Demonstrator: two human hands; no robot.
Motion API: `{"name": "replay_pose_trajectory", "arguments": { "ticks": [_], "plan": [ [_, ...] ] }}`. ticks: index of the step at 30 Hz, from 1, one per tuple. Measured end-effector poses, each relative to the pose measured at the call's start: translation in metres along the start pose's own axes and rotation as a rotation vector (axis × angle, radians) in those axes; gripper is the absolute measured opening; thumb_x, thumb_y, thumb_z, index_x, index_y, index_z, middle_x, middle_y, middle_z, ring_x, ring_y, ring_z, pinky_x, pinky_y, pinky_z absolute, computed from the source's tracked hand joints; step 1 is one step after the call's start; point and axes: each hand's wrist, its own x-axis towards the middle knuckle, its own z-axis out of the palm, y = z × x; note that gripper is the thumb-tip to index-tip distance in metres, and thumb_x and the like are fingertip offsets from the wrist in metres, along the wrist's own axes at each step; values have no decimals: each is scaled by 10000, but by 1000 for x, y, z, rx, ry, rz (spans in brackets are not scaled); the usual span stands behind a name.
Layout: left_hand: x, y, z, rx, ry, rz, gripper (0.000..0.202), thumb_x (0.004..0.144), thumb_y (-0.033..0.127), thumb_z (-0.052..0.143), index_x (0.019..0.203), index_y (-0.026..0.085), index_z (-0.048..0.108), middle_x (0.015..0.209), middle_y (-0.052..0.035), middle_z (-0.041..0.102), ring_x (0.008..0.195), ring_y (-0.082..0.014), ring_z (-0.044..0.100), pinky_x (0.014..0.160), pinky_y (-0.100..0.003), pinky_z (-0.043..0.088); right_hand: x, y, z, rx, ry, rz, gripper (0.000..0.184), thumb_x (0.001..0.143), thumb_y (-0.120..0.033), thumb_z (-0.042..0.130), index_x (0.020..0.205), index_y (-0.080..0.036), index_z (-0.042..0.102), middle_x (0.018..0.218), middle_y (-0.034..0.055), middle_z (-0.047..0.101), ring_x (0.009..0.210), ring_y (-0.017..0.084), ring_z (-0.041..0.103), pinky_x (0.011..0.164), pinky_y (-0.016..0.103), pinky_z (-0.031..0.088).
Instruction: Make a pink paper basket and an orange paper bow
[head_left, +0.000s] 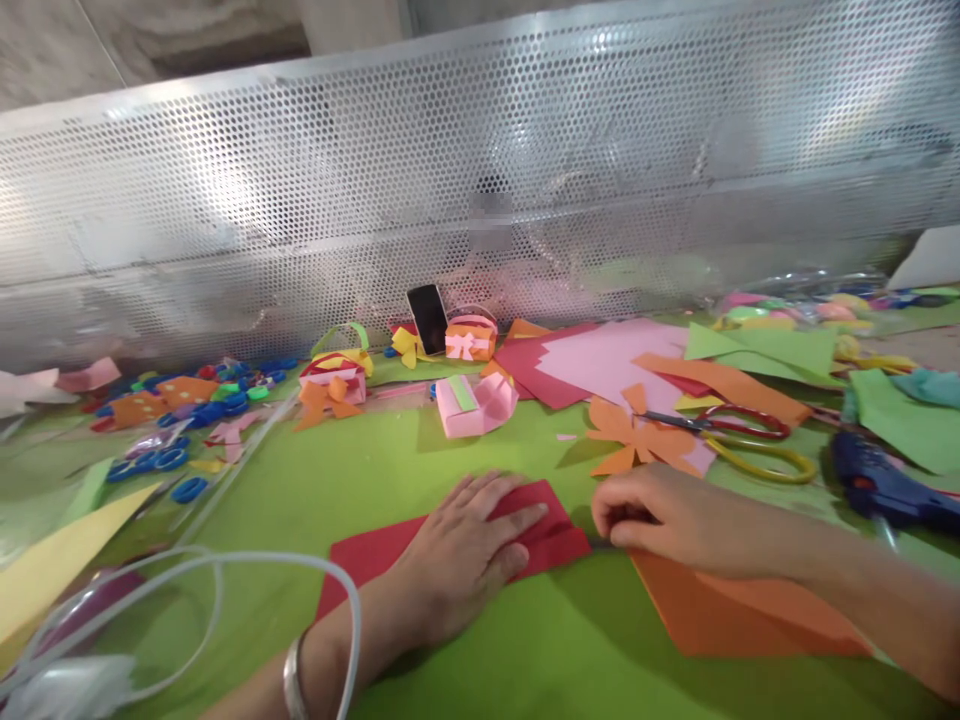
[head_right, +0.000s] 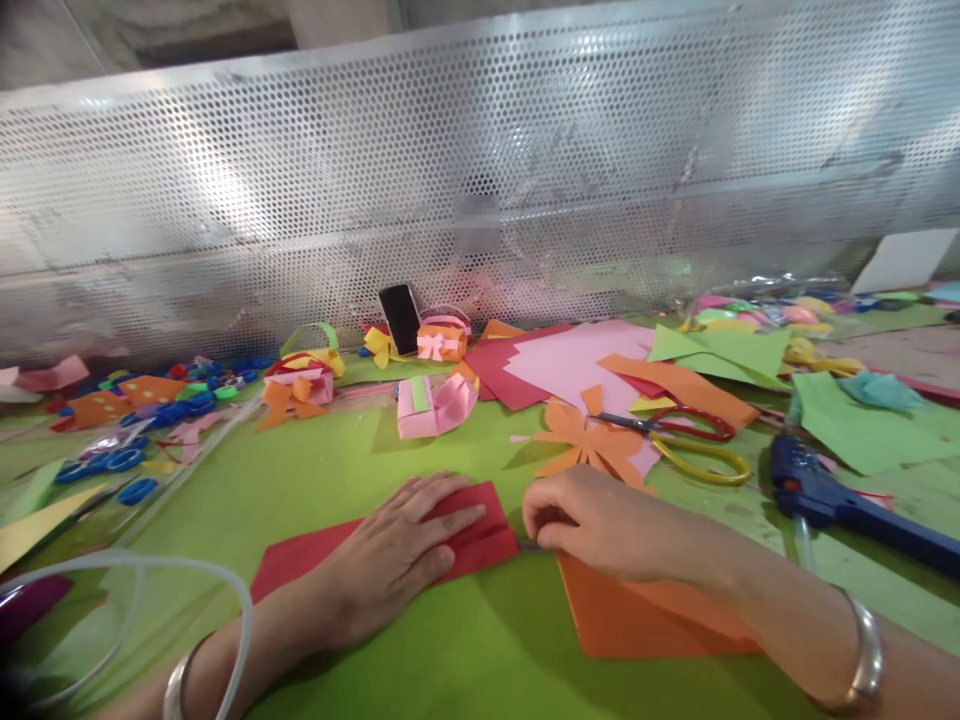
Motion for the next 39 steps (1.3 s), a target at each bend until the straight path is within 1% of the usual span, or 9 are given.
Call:
{"name": "replay_pose_trajectory", "arguments": {
  "ticks": [5,8,10,12,17,23,29,35,39],
  "plan": [
    [2,0,2,14,56,42,468,983,356,436,1450,329,435,1560,-65,353,1449,-284,279,1195,-534,198,-2,-2,4,-59,8,-52,166,870,-136,437,752,-209,528,782,-1,601,748,162,540,684,286,372],
    [3,0,3,-10,76,79,468,958,268,493,1402,416,478,1557,-29,355,1449,-304,272,1180,-570,204,-2,-1,4,-71,1,-64,171,874,-129,436,748,-207,521,786,2,603,762,167,547,702,291,378],
    [3,1,2,-23,60,100,478,950,212,492,1342,486,519,1575,22,327,1470,-331,215,1167,-617,173,-1,-1,4,-75,-1,-67,168,868,-117,443,742,-204,513,788,4,602,770,168,548,715,292,379],
    [3,3,1,-24,23,100,452,962,218,469,1296,510,554,1587,47,307,1480,-352,169,1156,-652,139,-1,-2,6,-84,2,-68,167,862,-106,444,740,-201,505,781,5,595,762,167,541,710,290,376],
    [4,6,-2,-21,-11,54,410,964,237,471,1250,500,601,1567,56,356,1468,-341,221,1158,-652,120,-2,-2,9,-119,-1,-73,165,851,-90,441,735,-202,472,764,1,563,743,163,517,693,287,359],
    [5,3,3,-20,35,83,434,941,204,497,1235,502,611,1549,61,387,1438,-339,297,1147,-664,153,-6,-1,5,-153,-44,-101,186,838,-57,417,731,-205,454,761,-3,562,715,158,489,670,286,341],
    [3,3,3,-6,41,82,496,908,141,488,1246,481,614,1555,54,378,1437,-339,298,1144,-669,156,-8,0,11,-207,-29,-98,186,818,-32,425,771,-202,486,806,18,577,743,173,496,665,297,328],
    [4,5,2,-21,53,82,424,927,212,517,1223,494,625,1539,51,407,1426,-335,326,1141,-667,179,-8,3,16,-234,-27,-76,182,817,-34,425,780,-198,495,831,31,590,767,186,510,665,295,331],
    [4,5,4,-11,47,68,465,921,180,513,1241,504,606,1548,56,391,1438,-335,302,1145,-667,160,-6,-4,15,-238,-57,-88,161,840,-58,433,780,-201,477,847,33,596,780,188,520,678,299,348]
  ]
}}
